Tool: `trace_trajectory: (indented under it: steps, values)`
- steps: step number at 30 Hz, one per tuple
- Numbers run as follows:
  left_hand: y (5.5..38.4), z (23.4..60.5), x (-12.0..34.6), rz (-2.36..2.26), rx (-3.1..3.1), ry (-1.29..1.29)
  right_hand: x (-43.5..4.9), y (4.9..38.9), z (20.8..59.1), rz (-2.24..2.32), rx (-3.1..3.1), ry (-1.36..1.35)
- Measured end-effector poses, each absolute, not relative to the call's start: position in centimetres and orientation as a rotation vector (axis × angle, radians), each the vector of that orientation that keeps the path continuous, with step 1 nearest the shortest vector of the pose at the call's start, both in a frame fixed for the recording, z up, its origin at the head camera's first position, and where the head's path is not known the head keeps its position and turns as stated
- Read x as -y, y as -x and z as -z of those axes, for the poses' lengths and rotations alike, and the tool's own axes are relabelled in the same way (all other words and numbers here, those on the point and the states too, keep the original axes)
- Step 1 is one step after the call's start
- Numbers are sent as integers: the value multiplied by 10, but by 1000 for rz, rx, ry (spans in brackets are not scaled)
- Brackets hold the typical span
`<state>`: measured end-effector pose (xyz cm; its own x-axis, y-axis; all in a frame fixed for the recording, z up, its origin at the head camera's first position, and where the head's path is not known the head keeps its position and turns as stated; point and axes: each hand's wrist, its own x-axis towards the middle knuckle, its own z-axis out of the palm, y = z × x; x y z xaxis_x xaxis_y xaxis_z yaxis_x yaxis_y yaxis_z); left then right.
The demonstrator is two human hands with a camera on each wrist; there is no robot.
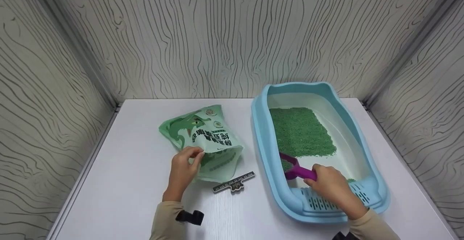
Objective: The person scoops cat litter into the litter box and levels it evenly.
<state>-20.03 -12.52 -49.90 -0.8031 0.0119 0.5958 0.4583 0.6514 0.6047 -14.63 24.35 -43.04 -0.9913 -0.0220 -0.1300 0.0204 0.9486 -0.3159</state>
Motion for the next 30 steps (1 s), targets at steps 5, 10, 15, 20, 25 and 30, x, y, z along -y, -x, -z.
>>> trace_trajectory:
  steps: [5, 10, 15, 20, 25, 30]
  values:
    - [201, 500, 125, 1068, 2286, 376, -248, 143, 428, 498, -2959, -14]
    - [202, 501, 126, 1070, 2263, 395, -255, 139, 430, 512, -2977, -15]
    - [202, 501, 126, 1069, 2254, 402, -264, 137, 430, 527, -2981, -29]
    - [202, 500, 126, 1092, 2283, 386, -272, 135, 429, 535, -2981, -55]
    - [202, 501, 125, 1083, 2285, 382, -280, 133, 429, 536, -2975, -87]
    - [202, 502, 125, 1049, 2282, 378, -288, 133, 430, 539, -2971, -108]
